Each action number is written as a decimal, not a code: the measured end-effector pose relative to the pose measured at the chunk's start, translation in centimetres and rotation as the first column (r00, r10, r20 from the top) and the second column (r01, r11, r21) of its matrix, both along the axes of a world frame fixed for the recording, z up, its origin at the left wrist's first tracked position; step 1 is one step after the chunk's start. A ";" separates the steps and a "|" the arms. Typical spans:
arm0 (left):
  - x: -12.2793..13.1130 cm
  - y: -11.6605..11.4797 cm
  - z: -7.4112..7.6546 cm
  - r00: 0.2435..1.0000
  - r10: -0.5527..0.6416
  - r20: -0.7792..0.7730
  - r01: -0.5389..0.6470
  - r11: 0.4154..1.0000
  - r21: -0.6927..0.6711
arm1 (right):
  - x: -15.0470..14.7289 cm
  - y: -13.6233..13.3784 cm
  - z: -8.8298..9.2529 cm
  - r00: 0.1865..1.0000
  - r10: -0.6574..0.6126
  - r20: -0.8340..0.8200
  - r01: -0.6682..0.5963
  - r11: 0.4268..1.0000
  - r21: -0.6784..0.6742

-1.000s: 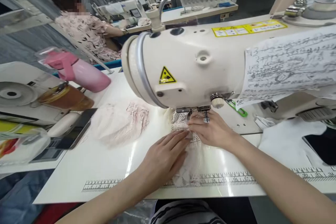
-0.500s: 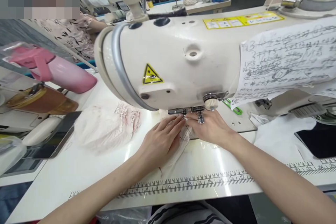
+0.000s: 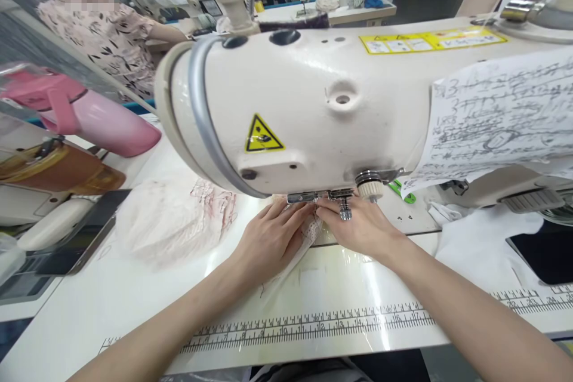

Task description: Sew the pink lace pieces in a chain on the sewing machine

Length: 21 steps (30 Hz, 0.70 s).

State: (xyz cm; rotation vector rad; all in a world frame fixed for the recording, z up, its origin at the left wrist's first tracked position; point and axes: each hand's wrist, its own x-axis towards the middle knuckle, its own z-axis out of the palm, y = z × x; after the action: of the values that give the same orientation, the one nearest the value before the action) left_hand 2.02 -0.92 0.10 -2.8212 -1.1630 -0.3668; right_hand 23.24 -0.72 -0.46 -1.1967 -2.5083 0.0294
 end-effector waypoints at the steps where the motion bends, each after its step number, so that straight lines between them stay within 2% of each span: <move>1: 0.0 0.0 0.0 1.000 -0.002 0.001 0.002 1.000 0.004 | 0.0 0.0 0.0 1.000 0.002 0.001 -0.002 1.000 0.013; 6: 0.0 -0.1 0.0 1.000 0.006 0.011 -0.006 1.000 0.002 | -0.1 0.1 -0.2 1.000 0.009 -0.010 -0.007 0.991 0.134; 9: 0.0 -0.1 -0.1 1.000 0.014 0.016 -0.014 1.000 -0.013 | -0.2 0.1 0.0 0.999 0.039 -0.024 -0.031 0.958 0.284; 12: 0.0 -0.1 -0.3 0.999 0.021 0.028 -0.021 1.000 -0.010 | -0.2 0.3 0.1 0.998 0.058 -0.021 -0.046 0.930 0.365; 16: 0.1 -0.2 0.0 1.000 0.021 0.014 -0.021 1.000 0.001 | 0.0 0.6 -0.1 0.997 0.079 -0.015 -0.069 0.936 0.346; 19: -0.5 -0.5 1.2 1.000 0.022 0.000 -0.022 0.999 0.031 | 0.1 0.6 -0.3 0.993 0.113 -0.031 -0.097 0.939 0.331; 21: -1.6 -1.1 2.3 0.999 -0.034 0.006 0.034 0.998 0.060 | 0.1 0.6 -0.3 0.992 0.119 -0.043 -0.098 0.935 0.342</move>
State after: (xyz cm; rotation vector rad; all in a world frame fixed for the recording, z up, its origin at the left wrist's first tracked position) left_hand 0.43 -1.99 2.36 -2.7940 -1.0875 -0.4074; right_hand 23.34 -0.12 -0.78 -0.9022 -2.3951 -0.3205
